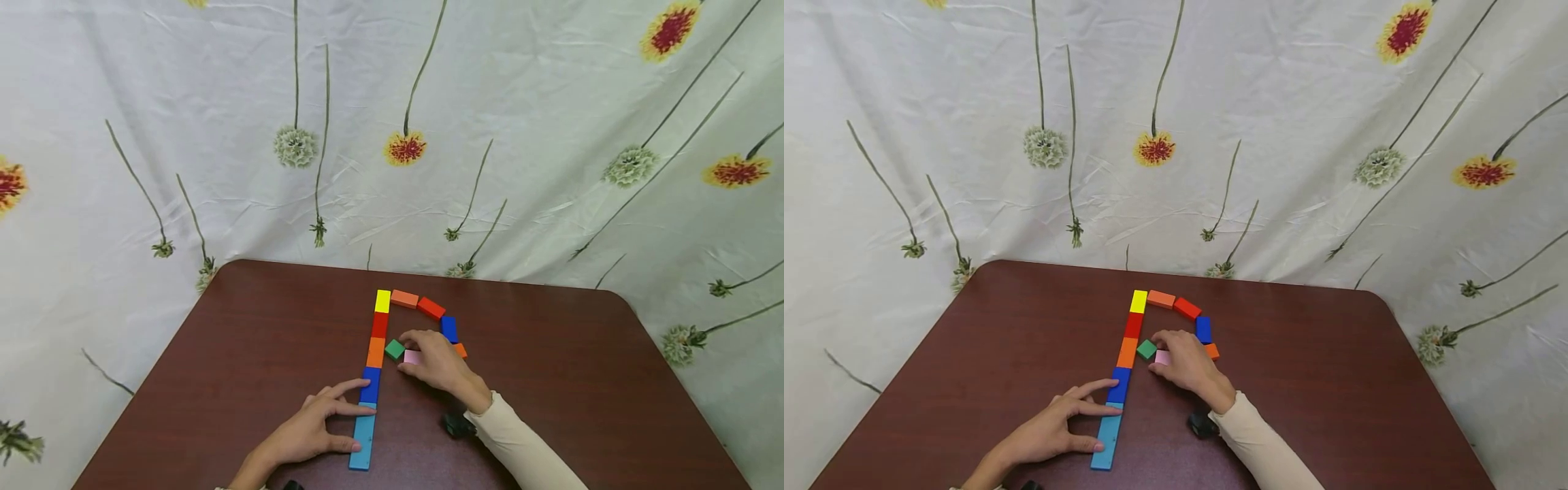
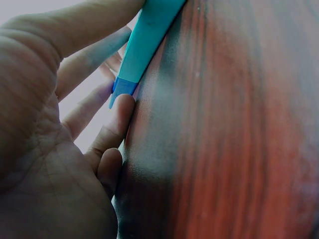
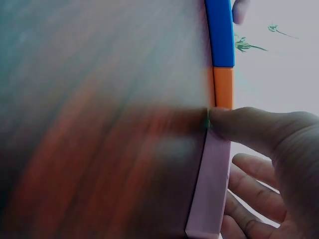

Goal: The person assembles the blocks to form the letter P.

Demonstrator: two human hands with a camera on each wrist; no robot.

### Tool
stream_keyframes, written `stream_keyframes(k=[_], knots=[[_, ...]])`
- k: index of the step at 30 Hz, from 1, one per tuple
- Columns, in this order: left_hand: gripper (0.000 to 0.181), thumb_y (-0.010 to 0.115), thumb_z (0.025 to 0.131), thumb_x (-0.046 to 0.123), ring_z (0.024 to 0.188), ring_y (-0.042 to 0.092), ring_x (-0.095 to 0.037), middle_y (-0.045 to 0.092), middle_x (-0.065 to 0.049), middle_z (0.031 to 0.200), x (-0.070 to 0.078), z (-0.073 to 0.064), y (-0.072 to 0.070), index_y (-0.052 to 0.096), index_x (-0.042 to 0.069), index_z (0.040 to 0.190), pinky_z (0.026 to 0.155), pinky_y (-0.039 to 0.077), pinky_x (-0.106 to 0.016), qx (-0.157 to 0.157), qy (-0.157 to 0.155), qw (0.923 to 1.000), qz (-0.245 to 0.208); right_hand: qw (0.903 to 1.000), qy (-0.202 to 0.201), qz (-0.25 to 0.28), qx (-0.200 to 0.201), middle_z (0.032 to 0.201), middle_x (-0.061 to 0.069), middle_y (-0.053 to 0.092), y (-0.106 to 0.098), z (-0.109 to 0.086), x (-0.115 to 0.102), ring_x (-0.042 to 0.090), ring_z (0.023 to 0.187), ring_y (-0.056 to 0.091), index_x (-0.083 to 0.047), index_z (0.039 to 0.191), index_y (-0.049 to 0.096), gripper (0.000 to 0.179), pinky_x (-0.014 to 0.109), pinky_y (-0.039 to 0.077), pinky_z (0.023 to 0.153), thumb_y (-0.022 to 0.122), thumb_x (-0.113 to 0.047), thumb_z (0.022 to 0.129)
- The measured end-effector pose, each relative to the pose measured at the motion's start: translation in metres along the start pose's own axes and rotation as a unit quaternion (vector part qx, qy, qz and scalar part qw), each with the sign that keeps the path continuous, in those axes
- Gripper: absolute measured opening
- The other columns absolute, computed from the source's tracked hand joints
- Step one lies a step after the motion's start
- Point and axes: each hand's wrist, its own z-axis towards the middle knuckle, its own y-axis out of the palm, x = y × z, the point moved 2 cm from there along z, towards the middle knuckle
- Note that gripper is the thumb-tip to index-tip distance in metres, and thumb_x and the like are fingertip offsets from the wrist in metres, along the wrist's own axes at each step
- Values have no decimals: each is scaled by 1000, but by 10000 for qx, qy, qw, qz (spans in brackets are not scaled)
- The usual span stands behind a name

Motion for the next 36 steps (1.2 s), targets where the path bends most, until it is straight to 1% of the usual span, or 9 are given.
stream_keyframes(k=[4,7,11,14,16,21,23,30,36], knots=[[48,76,83,50,135,39,-37,44,2,155,-1,1,0,70,35,128,97,24,-66,-1,18,10000,4,10000,56,-56,9,110,3,72,0,0,1,14,88,60,-11,121,68,42,22,49,69,81,-29,85],[47,77,83,50,136,38,-38,44,2,155,-1,1,-1,70,35,128,97,23,-67,-21,-9,10000,-51,10000,11,-42,48,109,2,72,0,1,1,13,86,59,-11,120,69,42,21,48,67,82,-31,85],[47,77,84,49,138,37,-40,43,2,155,-2,1,-1,70,35,128,97,22,-69,-62,-64,9999,-123,9999,-90,-51,115,106,1,72,0,3,0,12,85,61,-11,118,70,41,24,52,72,82,-33,85],[47,77,84,49,138,36,-40,43,2,156,-2,2,-2,70,35,128,98,21,-71,-86,-96,9998,-157,9998,-107,-95,139,106,1,73,1,4,-1,13,88,63,-11,117,70,41,28,54,78,81,-35,85],[46,77,84,49,139,35,-41,43,1,155,-2,2,-2,70,35,128,98,20,-72,-93,-99,9998,-175,9998,-87,-114,138,108,1,73,2,5,-1,13,90,63,-11,117,71,41,29,54,81,81,-36,85],[47,77,84,48,139,35,-42,43,0,156,-2,4,-3,70,35,128,99,19,-73,-96,-54,9998,-182,9998,-3,-159,116,109,1,73,3,7,-1,12,88,62,-12,117,70,39,25,53,77,78,-36,88],[47,77,84,48,139,35,-42,43,0,156,-5,6,-2,70,35,128,99,19,-74,-92,-29,9998,-194,9997,23,-200,125,108,2,73,4,8,1,12,86,61,-12,116,71,38,24,52,75,78,-35,88],[46,77,84,47,139,35,-42,43,1,156,8,-7,12,70,36,128,99,18,-76,43,-126,9998,-132,9996,-188,-221,68,107,2,73,2,-5,-6,11,87,63,-11,116,70,38,27,54,78,78,-35,88],[46,77,84,48,139,36,-42,43,1,155,19,-19,23,70,35,128,99,20,-72,164,-173,9997,-93,9992,-313,-260,-25,107,2,73,1,-18,-12,11,84,60,-11,117,70,36,23,51,74,78,-34,89]])
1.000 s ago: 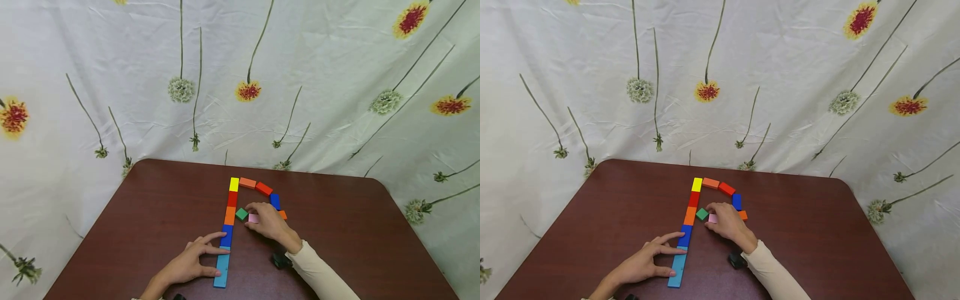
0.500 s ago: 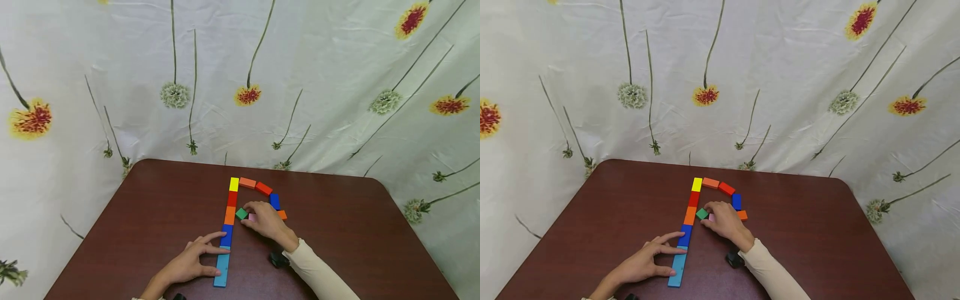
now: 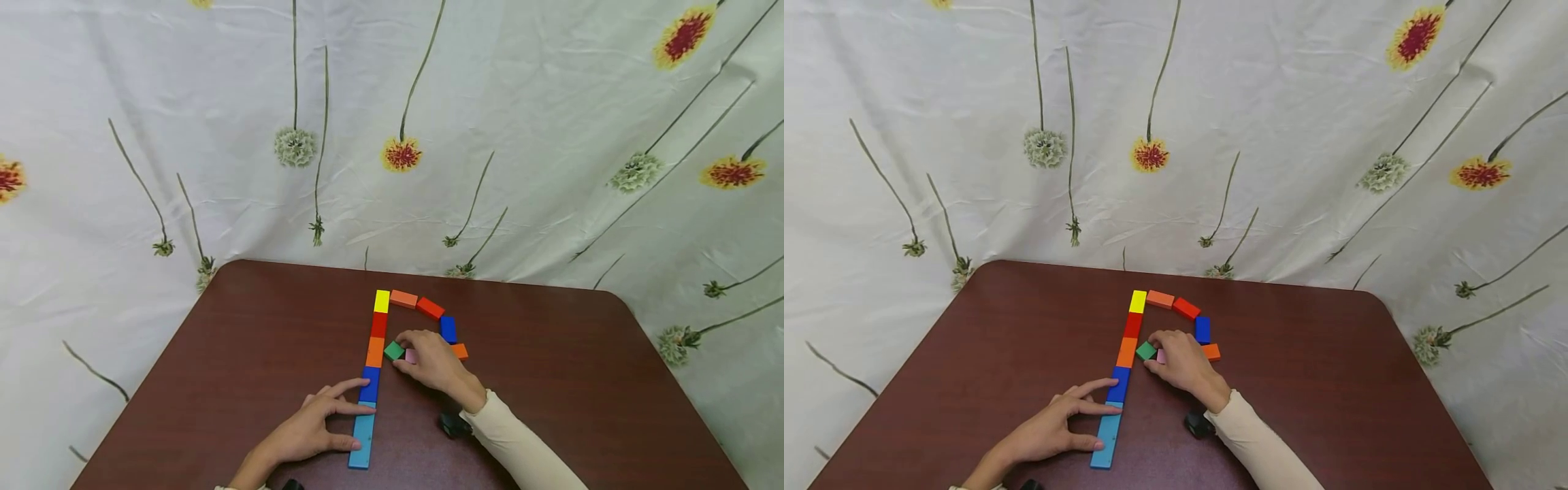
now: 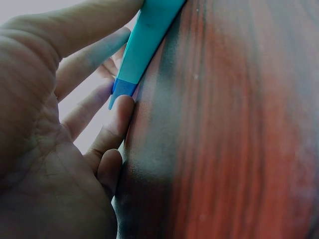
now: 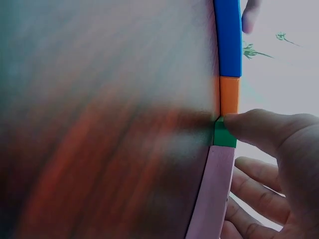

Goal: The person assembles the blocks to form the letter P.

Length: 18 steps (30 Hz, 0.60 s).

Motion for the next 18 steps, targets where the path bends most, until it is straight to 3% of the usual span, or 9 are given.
stream_keyframes(k=[9,18], knots=[[46,77,84,48,137,37,-39,43,1,155,1,0,0,70,35,128,98,22,-69,28,49,10000,36,9997,73,182,-172,112,3,71,-5,-4,2,14,91,62,-11,121,67,43,26,53,77,81,-32,86],[46,76,84,49,138,36,-40,44,1,155,2,0,0,70,35,128,99,21,-70,70,71,9999,71,9982,38,486,-346,107,5,70,-9,-6,5,13,85,59,-8,125,65,43,20,50,68,79,-24,88]])
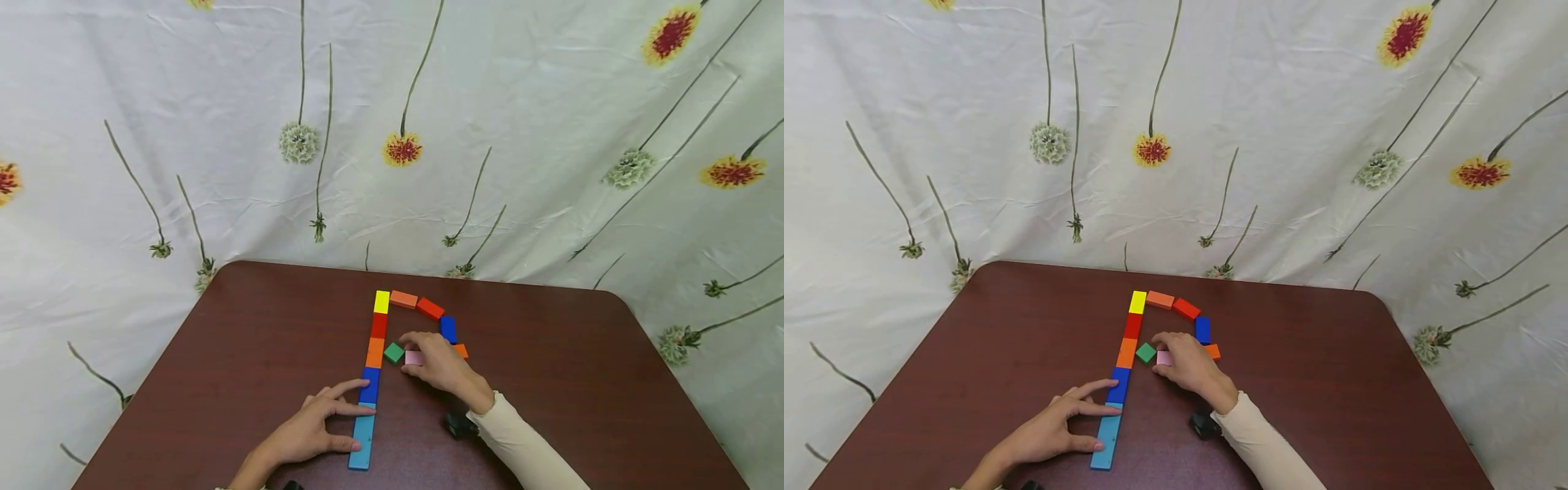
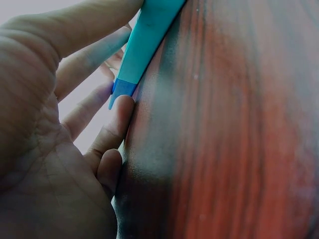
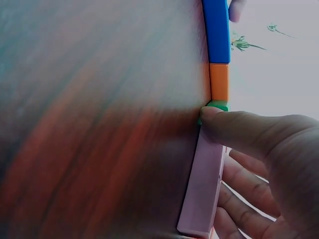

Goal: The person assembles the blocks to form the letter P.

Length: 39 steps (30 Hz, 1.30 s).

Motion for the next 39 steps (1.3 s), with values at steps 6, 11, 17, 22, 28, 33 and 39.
stream_keyframes(k=[6,11,17,22,28,33,39], knots=[[46,77,84,49,137,37,-40,44,1,155,2,-1,0,70,35,128,99,20,-72,20,1,10000,-14,9999,-153,-37,12,109,6,70,-1,-1,-1,15,87,60,-7,124,65,43,21,50,69,80,-22,87],[47,77,84,48,137,37,-40,44,0,155,4,-1,0,70,35,128,99,21,-71,19,8,10000,11,9998,-158,-16,76,115,5,71,-5,-4,-1,17,97,64,-7,125,66,47,28,55,79,81,-28,86],[47,77,84,47,136,37,-40,44,0,155,6,-2,0,70,34,128,97,23,-70,-10,-25,10000,49,9986,62,187,500,118,5,70,-21,-18,9,24,108,63,-10,122,68,40,46,52,94,79,-26,87],[46,78,84,47,136,37,-40,44,1,155,6,-3,0,70,35,127,98,22,-71,-23,-109,9999,64,9973,119,26,730,107,1,69,-32,-33,25,22,99,59,-13,107,73,23,42,49,88,81,-20,86],[46,78,83,47,137,36,-40,44,1,155,5,-4,0,70,35,127,99,20,-72,3,-121,9999,44,9980,-19,-155,613,106,-1,67,-33,-40,37,18,97,54,-15,104,72,21,37,47,84,82,-19,85],[46,78,83,48,137,36,-40,44,2,155,6,-4,0,70,35,127,99,20,-71,21,-128,9999,68,9977,-92,-216,640,107,0,68,-30,-42,42,18,96,54,-13,109,72,24,37,47,85,80,-18,86],[46,78,83,47,137,36,-39,44,1,155,7,-5,-1,71,34,127,99,21,-69,16,-156,9999,35,9973,-203,-282,654,107,0,69,-29,-42,45,16,94,52,-13,111,72,25,34,46,82,79,-19,87]])
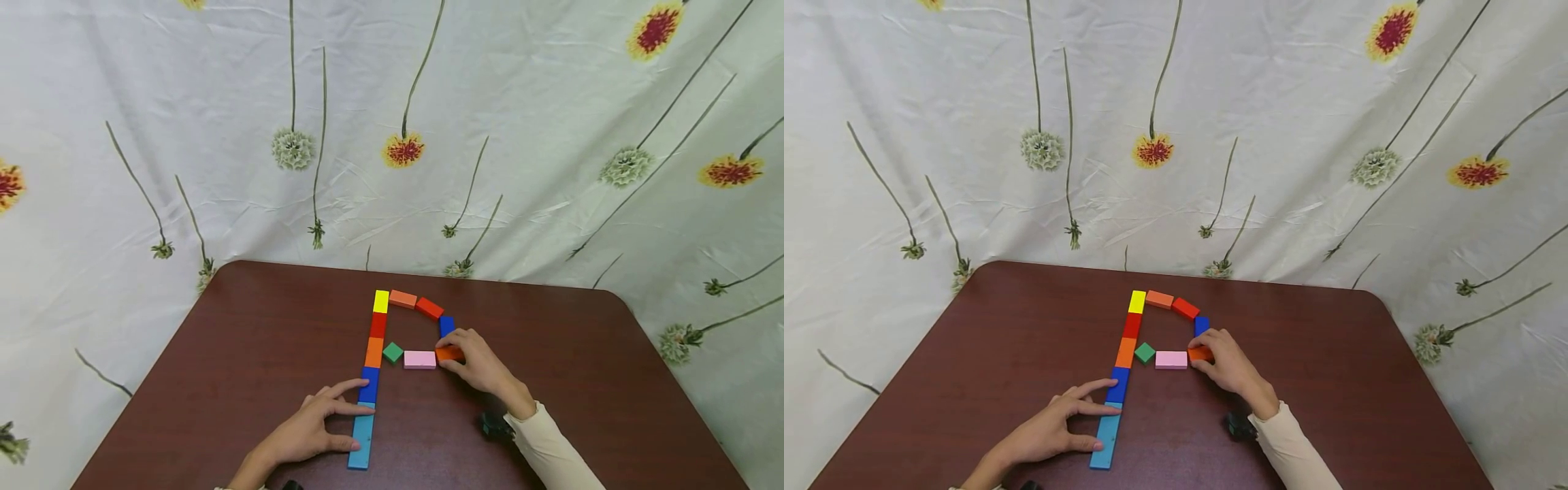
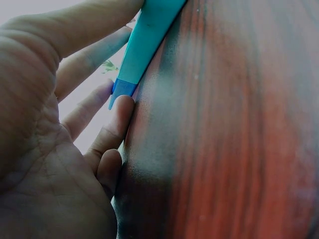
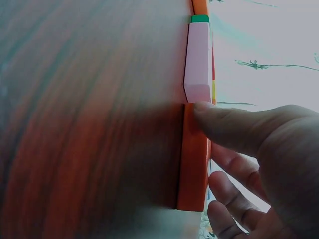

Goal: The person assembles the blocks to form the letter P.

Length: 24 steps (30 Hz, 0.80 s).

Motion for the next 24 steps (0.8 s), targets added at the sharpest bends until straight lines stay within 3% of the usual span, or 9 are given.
stream_keyframes(k=[10,24], knots=[[46,78,83,48,135,39,-36,44,2,155,0,-1,0,70,35,127,96,26,-62,-17,7,9999,131,9993,-254,-59,-274,109,1,68,-3,-2,-1,18,95,51,-12,110,70,24,35,45,83,78,-16,88],[46,78,83,46,138,36,-40,44,1,155,4,-3,3,71,35,127,98,21,-70,-11,-63,10000,-8,9985,-79,33,-548,111,3,67,-9,-1,-6,20,98,51,-12,111,70,25,42,41,85,77,-17,88]])
